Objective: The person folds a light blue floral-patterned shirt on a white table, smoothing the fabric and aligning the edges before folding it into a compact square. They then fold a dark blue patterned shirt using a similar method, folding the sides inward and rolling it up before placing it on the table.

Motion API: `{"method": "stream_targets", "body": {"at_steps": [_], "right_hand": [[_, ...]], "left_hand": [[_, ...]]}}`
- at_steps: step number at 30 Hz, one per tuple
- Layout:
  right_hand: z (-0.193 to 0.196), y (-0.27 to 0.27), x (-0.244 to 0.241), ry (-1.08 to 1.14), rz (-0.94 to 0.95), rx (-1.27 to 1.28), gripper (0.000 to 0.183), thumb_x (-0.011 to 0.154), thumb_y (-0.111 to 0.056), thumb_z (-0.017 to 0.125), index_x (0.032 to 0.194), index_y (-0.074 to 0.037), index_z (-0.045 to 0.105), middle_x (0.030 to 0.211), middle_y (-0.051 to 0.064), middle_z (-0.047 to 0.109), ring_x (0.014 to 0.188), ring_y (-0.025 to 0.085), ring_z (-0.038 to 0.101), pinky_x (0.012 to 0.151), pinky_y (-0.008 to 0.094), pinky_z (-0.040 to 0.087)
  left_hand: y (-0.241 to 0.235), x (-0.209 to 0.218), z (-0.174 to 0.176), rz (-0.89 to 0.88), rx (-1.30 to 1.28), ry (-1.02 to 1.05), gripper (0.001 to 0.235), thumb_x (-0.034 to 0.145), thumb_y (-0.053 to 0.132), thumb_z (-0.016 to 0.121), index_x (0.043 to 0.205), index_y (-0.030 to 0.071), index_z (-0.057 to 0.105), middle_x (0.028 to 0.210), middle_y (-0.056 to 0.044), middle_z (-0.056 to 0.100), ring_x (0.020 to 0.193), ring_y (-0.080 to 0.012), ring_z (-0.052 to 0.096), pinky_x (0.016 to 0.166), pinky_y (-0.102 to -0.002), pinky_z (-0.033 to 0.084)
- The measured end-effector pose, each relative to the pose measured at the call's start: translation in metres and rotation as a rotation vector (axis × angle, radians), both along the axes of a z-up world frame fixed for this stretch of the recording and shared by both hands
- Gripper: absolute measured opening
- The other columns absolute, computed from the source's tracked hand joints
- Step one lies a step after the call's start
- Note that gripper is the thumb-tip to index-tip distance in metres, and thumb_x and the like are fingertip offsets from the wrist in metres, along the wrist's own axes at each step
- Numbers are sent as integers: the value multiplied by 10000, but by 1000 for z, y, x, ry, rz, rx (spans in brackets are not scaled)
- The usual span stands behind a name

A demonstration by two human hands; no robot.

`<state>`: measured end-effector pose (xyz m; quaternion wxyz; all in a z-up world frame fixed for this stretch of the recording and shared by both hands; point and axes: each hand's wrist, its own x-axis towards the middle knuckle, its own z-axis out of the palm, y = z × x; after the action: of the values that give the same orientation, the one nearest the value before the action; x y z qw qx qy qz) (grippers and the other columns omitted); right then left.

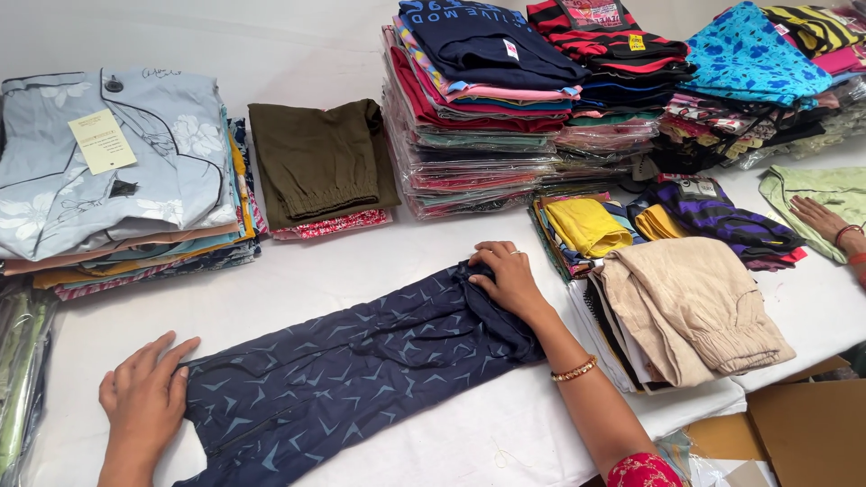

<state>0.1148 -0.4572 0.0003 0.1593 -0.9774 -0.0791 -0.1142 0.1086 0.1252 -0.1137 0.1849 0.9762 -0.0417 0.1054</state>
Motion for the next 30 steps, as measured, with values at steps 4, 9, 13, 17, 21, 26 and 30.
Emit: {"method": "stream_targets", "body": {"at_steps": [4,9,13,17,21,26,30], "right_hand": [[8,-29,-19,-201,-71,72,489,833,-230,795,1286,-137,634,1252,126,653,1178,344,579,994,455,463],[20,-46,-47,260,-315,357,774,762,-264,834,1453,-209,489,1137,102,656,964,258,666,836,391,552],[7,-51,-52,485,-352,456,861,809,-209,842,1582,-273,469,956,244,627,792,251,603,762,385,496],[2,-48,-42,327,-186,547,796,771,-142,858,1486,-225,520,1099,140,701,1071,176,619,877,302,502],[48,-3,-49,335,-176,622,768,756,-117,778,1460,-250,500,1023,155,743,945,217,715,801,329,561],[80,75,-57,171,-34,346,760,774,-95,787,1457,-224,478,1051,183,733,983,290,695,833,372,545],[94,139,-80,457,123,513,739,845,-92,707,1508,-225,410,1097,130,722,897,267,751,784,350,606]], "left_hand": [[0,0,1,5,22,6,449,962,288,542,1378,439,616,1558,58,498,1454,-222,385,1234,-603,137],[-10,0,14,12,12,2,455,940,263,576,1367,412,625,1537,52,517,1436,-220,411,1217,-620,152],[-26,-14,56,14,-8,-75,442,901,225,649,1328,336,659,1454,29,574,1400,-228,453,1210,-643,163],[-39,-25,90,4,-66,-179,376,910,171,653,1266,282,703,1382,26,633,1358,-229,500,1233,-615,172],[-73,-41,126,-69,-533,-162,283,930,153,643,1198,151,731,1233,-41,707,1210,-238,602,1117,-461,380],[-165,-64,143,-360,-1511,370,396,1011,258,585,1281,-16,678,1176,-159,739,1119,-250,686,1028,-367,527],[-208,-62,129,-409,-1672,704,623,1009,462,466,1489,64,470,1342,-153,636,1193,-242,656,996,-399,536]]}}
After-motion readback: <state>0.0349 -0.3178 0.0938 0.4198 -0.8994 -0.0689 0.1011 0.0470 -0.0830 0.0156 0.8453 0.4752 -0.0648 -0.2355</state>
